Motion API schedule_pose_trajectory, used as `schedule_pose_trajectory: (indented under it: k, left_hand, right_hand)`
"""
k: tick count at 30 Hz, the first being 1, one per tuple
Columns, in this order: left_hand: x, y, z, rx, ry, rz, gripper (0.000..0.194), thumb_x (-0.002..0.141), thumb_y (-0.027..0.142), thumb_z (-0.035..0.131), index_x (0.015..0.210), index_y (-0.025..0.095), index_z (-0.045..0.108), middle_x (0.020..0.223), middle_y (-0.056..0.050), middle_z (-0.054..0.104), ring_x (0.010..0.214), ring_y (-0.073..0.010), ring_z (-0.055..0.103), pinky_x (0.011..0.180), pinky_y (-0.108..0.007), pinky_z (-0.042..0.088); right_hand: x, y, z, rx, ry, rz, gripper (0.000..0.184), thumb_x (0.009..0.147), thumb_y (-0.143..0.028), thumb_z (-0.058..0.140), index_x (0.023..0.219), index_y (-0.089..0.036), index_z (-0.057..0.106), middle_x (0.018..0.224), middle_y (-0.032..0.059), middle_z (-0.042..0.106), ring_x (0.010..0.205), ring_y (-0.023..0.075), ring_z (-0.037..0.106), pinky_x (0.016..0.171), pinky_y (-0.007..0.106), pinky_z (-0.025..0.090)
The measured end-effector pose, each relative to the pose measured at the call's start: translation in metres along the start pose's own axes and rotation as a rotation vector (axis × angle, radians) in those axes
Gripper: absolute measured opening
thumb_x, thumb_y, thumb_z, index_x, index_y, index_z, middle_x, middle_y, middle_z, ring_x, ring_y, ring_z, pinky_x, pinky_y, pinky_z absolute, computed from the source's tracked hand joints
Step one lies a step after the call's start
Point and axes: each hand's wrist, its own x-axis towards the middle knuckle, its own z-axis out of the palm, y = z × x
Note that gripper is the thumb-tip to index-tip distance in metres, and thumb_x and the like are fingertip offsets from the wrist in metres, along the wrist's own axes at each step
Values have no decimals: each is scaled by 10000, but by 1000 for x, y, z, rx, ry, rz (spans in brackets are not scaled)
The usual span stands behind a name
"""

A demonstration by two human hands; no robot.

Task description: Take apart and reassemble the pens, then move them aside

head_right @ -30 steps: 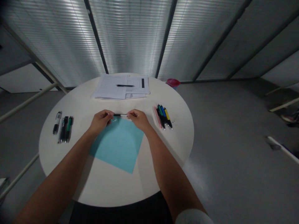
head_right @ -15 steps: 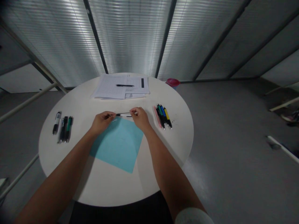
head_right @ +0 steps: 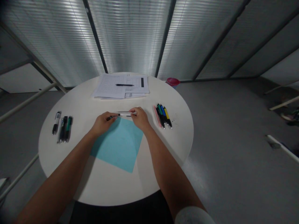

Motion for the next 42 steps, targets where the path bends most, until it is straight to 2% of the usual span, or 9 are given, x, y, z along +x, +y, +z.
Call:
schedule_pose_trajectory:
  k: [9, 17, 21, 25, 31, 35, 38, 42]
  left_hand:
    - [0, -1, -1, 55, -42, -78, 331, 830, 389, 586, 1058, 207, 741, 908, -59, 701, 705, -156, 580, 711, -278, 456]
    - [3, 3, -4, 19, 163, -98, 356, 874, 425, 538, 1016, 174, 748, 874, -76, 663, 842, -192, 604, 809, -324, 463]
    - [3, -5, -7, 50, 192, -61, 346, 880, 384, 527, 1075, 177, 723, 848, -69, 617, 769, -178, 569, 775, -336, 459]
    - [2, -13, -8, 105, 131, 21, 275, 844, 292, 563, 1053, 189, 710, 817, -62, 582, 707, -165, 541, 715, -321, 451]
    - [1, -13, -5, 206, -6, -44, 298, 772, 232, 601, 1067, 200, 616, 754, -34, 616, 643, -165, 539, 628, -299, 418]
    - [2, -17, -4, 198, -26, -28, 294, 758, 221, 591, 1051, 201, 612, 756, -32, 625, 638, -161, 545, 618, -292, 412]
    - [2, -20, -4, 181, -18, -20, 256, 740, 194, 583, 988, 198, 646, 759, -34, 620, 632, -154, 532, 624, -295, 413]
    - [3, -18, -5, 18, 80, -68, 226, 726, 192, 594, 939, 198, 670, 765, -24, 608, 642, -140, 524, 640, -292, 419]
  right_hand:
    - [-1, -1, 0, -30, -19, 6, 183, 803, -157, 539, 902, -223, 678, 942, 16, 599, 739, 117, 570, 664, 254, 481]
    - [0, 0, 1, -15, -2, 0, 160, 808, -178, 549, 886, -224, 681, 933, 16, 598, 770, 128, 583, 707, 279, 505]
    - [0, 0, 1, -22, -7, 4, 163, 805, -178, 549, 886, -224, 682, 935, 14, 597, 764, 126, 581, 711, 281, 506]
    - [-1, -1, 1, -23, -8, 8, 174, 799, -166, 543, 886, -226, 681, 928, 13, 598, 748, 123, 576, 708, 283, 501]
    - [-1, -1, 1, -3, -6, 19, 174, 791, -172, 540, 879, -222, 682, 937, 18, 601, 724, 120, 571, 670, 270, 490]
    - [0, -3, -1, 76, -11, 76, 164, 782, -204, 551, 882, -217, 680, 924, 14, 613, 636, 98, 561, 605, 254, 472]
    - [1, -7, -4, 190, -3, 168, 157, 770, -241, 563, 875, -210, 676, 802, -2, 622, 563, 93, 540, 546, 241, 444]
    - [2, -11, -6, 292, 14, 239, 171, 747, -275, 582, 868, -204, 679, 619, -29, 580, 514, 97, 517, 479, 219, 382]
